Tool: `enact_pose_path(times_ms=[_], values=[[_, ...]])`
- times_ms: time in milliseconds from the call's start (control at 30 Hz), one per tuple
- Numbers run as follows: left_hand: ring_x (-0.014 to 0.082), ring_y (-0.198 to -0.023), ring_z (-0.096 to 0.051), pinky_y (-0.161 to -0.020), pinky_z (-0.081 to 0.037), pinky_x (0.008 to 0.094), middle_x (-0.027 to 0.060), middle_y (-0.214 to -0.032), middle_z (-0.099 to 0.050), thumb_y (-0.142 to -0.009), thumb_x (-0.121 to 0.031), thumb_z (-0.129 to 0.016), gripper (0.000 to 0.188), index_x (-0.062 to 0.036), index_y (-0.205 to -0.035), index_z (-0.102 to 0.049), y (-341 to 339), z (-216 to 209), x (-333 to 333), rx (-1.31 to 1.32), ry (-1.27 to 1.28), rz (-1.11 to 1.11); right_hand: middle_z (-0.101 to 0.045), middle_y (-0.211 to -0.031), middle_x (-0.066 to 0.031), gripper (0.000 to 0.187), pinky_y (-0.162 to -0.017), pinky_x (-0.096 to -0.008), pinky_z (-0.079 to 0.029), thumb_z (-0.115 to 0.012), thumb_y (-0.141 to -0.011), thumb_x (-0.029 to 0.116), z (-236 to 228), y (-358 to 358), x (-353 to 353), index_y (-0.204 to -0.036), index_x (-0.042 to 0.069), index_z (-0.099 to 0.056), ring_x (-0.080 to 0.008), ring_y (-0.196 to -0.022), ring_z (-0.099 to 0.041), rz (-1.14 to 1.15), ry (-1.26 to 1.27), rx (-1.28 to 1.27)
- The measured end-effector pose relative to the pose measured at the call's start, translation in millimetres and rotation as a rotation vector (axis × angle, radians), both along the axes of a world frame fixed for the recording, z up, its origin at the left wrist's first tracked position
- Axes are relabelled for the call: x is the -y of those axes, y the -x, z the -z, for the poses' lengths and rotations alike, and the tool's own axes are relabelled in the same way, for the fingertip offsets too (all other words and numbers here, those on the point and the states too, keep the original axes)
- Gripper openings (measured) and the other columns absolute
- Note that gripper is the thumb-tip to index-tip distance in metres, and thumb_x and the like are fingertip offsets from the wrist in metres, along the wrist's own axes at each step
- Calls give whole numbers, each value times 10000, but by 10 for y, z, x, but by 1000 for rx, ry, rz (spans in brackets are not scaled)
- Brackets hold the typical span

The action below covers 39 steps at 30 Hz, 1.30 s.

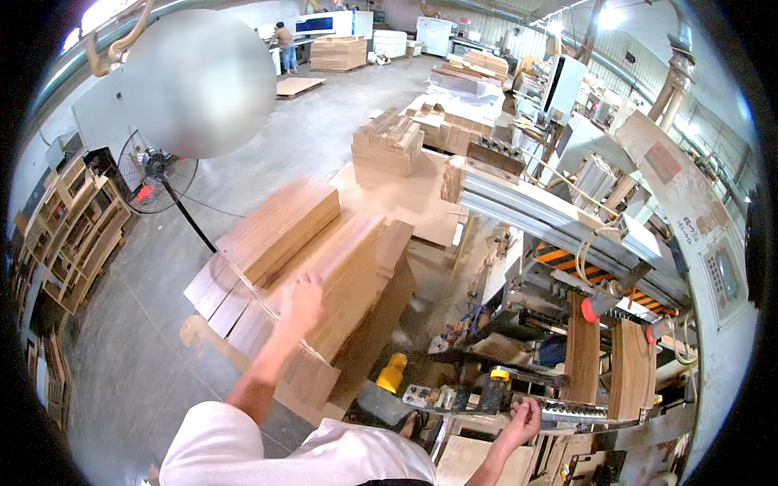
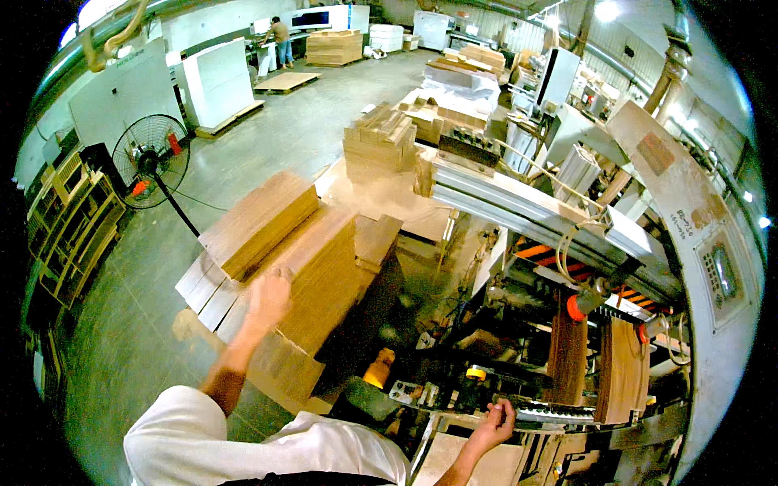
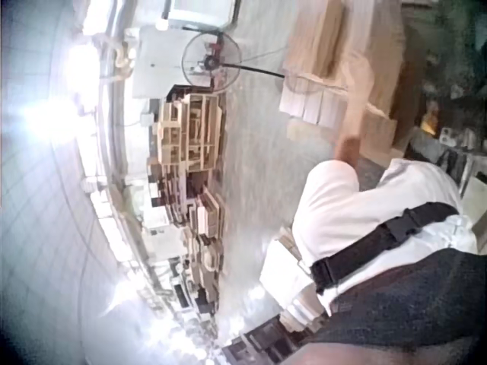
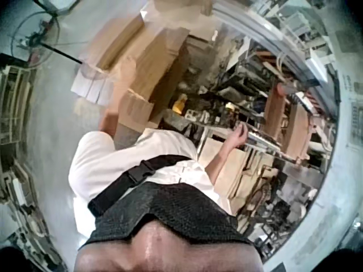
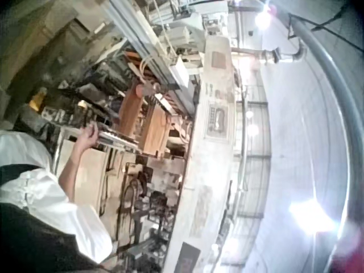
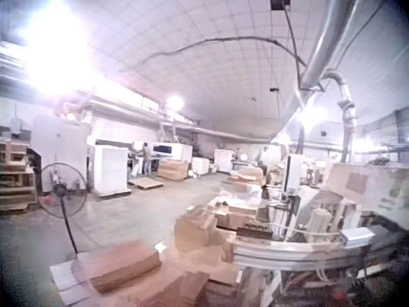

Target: The person picks up wooden boards from a stack and feeds them one by one into an industrial woodworking machine.

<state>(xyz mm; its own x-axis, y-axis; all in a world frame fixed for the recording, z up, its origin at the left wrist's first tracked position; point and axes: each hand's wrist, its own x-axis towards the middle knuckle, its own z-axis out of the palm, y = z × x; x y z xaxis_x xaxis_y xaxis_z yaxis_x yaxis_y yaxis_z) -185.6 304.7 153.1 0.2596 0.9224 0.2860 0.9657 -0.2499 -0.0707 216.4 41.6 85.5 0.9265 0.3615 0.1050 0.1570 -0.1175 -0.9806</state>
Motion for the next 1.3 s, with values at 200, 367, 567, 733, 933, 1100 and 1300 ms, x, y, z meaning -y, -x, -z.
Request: enact_pose_path(times_ms=[200,367,567,733,933,1100,1300], values=[[395,-822,-638,-728,-508,464,236,-840,-652,-844,-136,-611,191,14,-962,-620,-61,-768,197,395,132,-86,-654,-931,-95,203,-724,-295,-525,-583,-919,104,-65,43,115,-1066,-28,-629,-173,-778,-620,-37,6,-117],[129,-869,-600,-777,-468,305,57,-898,-678,-847,-19,-623,202,44,-1037,-646,-716,-437,409,1144,676,226,-695,-1023,-120,285,-619,-259,-511,-574,-949,164,-236,108,154,-1157,-25,-622,-158,-773,-670,-439,130,-206],[97,-887,-588,-823,-449,239,11,-969,-655,-872,-8,-607,202,41,-1062,-652,-2163,138,760,1555,1309,306,-651,-1095,-65,539,-639,-261,-510,-616,-948,319,-193,86,315,-1362,-1,-488,-120,-853,-612,-831,55,-672],[126,-909,-586,-795,-461,263,49,-1021,-642,-891,-34,-598,227,27,-1109,-608,-3169,396,1134,1500,1499,261,-652,-976,-91,443,-581,-297,-528,-660,-885,291,-222,-175,614,-1194,-7,-549,-174,-765,-648,-627,19,-749],[186,-1001,-620,-886,-492,330,122,-1111,-663,-925,-128,-608,301,40,-1175,-607,-3873,614,1467,1196,1489,416,-650,-784,-81,255,-455,-297,-489,-673,-834,144,-166,-714,1018,-1019,-13,-595,-183,-543,-613,-88,-197,-728],[241,-982,-651,-883,-504,350,176,-1067,-675,-869,-239,-708,452,49,-1200,-599,-4535,853,1109,1042,970,717,-642,-818,-63,258,-489,-294,-503,-691,-843,116,-18,-1255,1306,-1065,8,-613,-165,-577,-590,245,-354,-636],[181,-909,-637,-782,-501,342,136,-919,-687,-806,-402,-769,608,85,-1136,-617,-5617,1138,907,1052,1337,704,-632,-884,-64,458,-565,-287,-514,-660,-828,79,39,-1851,1307,-1268,29,-540,-150,-665,-597,364,-292,-468]])
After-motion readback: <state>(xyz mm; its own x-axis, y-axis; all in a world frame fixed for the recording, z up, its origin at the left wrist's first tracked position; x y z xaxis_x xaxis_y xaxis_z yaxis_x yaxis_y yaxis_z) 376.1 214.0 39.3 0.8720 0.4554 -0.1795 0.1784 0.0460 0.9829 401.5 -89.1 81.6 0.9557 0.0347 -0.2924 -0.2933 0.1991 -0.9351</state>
